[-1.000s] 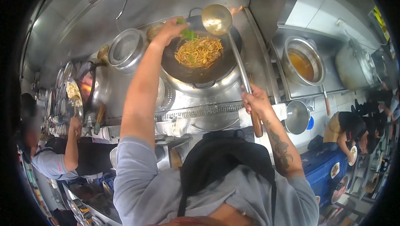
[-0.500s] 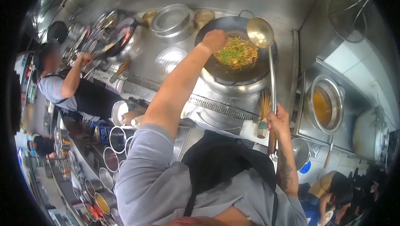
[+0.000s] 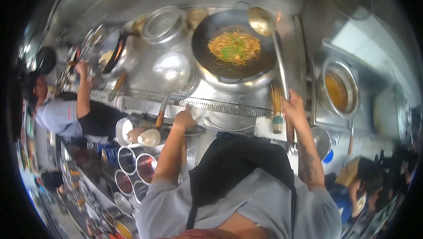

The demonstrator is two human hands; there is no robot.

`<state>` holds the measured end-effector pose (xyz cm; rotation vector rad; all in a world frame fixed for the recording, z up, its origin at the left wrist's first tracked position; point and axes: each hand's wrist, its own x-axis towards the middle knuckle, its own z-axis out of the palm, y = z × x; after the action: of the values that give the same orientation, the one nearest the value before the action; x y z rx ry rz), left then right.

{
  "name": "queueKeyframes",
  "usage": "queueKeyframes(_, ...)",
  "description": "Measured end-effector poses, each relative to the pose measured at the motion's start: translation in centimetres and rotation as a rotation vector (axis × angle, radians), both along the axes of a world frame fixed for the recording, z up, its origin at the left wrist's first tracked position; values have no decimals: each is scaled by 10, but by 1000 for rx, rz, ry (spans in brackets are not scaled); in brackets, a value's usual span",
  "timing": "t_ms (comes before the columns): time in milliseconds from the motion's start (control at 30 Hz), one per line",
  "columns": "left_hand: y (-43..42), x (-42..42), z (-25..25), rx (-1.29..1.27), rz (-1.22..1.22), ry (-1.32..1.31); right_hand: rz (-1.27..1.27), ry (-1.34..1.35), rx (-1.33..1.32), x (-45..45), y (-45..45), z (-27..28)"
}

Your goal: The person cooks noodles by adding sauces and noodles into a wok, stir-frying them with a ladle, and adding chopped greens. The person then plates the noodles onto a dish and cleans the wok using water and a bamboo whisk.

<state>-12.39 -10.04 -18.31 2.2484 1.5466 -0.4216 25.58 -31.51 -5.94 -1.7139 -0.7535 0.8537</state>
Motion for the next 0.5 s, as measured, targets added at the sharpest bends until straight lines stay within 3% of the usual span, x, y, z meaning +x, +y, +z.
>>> queueKeyframes(167, -7, -2, -27, 132, 54, -220, -31, -63, 40, -7, 11, -6)
queueKeyframes(267, 9, -18, -26, -144, 220, -799, -31, -81, -9, -7, 13, -2)
queueKeyframes(300, -1, -2, 22, -374, 477, -965, -32, -80, -9, -11, 13, 7)
queueKeyframes(367, 9, -8, 13, -732, 475, -1362, -30, -99, -21, -14, 13, 9)
queueKeyframes(400, 3, -2, 34, -852, 483, -1499, -39, -109, -34, -15, 14, 10)
queueKeyframes(500, -4, 26, 68, -806, 365, -1648, -50, -145, -67, -18, 14, 10)
